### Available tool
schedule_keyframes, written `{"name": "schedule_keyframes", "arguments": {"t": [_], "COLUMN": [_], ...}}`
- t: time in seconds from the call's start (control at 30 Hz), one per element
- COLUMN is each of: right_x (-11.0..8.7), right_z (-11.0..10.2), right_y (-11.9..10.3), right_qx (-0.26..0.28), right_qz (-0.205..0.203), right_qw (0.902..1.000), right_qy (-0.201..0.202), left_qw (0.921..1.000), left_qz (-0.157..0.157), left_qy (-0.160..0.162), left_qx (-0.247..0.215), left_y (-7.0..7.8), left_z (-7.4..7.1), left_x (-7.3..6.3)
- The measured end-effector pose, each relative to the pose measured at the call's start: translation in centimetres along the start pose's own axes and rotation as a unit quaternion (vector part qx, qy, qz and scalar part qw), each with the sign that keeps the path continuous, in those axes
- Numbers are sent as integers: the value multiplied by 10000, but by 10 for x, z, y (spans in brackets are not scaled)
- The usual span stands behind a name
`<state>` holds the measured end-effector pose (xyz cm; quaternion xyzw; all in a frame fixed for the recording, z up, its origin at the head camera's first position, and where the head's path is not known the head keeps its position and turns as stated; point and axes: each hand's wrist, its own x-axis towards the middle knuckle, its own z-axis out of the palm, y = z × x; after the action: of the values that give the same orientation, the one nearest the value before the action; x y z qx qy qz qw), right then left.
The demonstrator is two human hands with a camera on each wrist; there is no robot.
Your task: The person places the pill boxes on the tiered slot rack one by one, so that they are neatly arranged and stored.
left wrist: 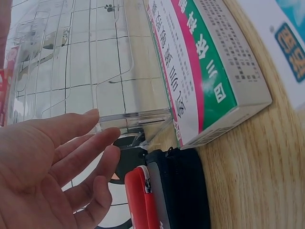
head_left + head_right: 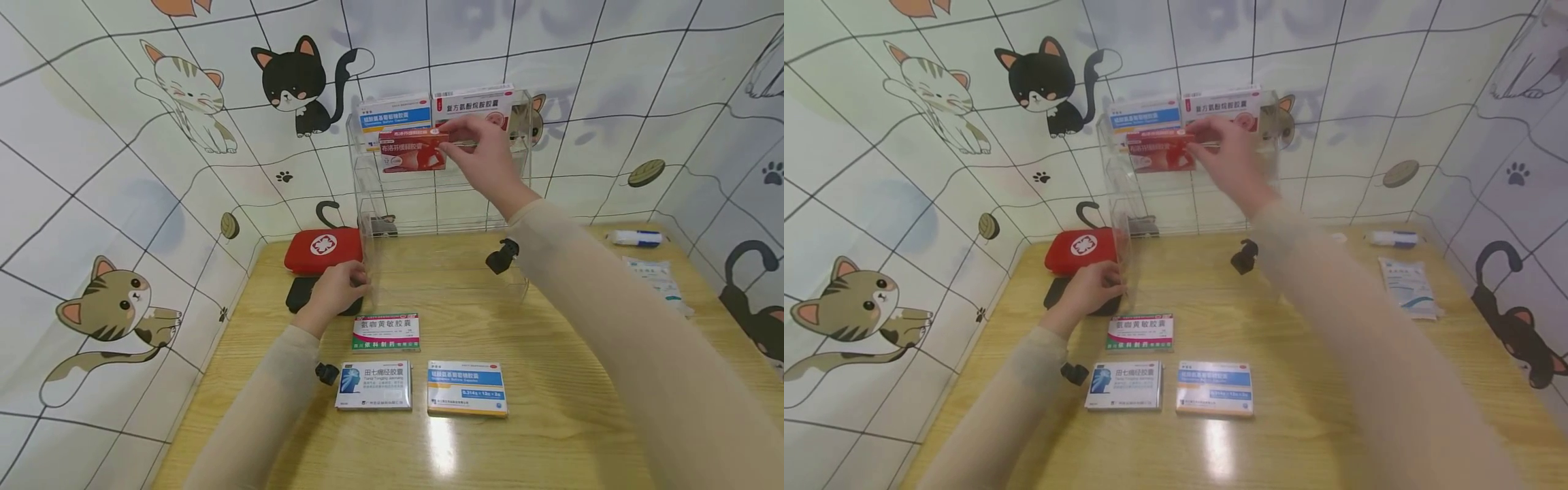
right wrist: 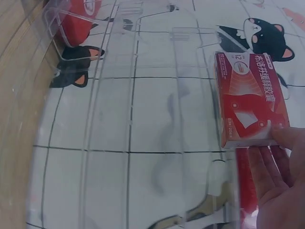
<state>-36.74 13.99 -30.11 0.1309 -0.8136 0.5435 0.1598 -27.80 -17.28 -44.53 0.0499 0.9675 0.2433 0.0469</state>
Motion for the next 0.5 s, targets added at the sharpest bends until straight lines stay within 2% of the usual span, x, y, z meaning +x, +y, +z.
{"name": "schedule_keyframes", "arguments": {"t": [0.17,0.5], "right_x": [8,9], "right_z": [17,34], "right_y": [11,22], "right_qx": [159,-167], "right_qz": [119,115], "right_qw": [9998,9987], "right_qy": [-11,-458], "left_qw": [10000,10000], "left_qz": [51,46], "left_qy": [30,15], "left_qx": [32,4], "left_y": [-2,-2], "left_z": [0,0], "left_x": [1,1]}}
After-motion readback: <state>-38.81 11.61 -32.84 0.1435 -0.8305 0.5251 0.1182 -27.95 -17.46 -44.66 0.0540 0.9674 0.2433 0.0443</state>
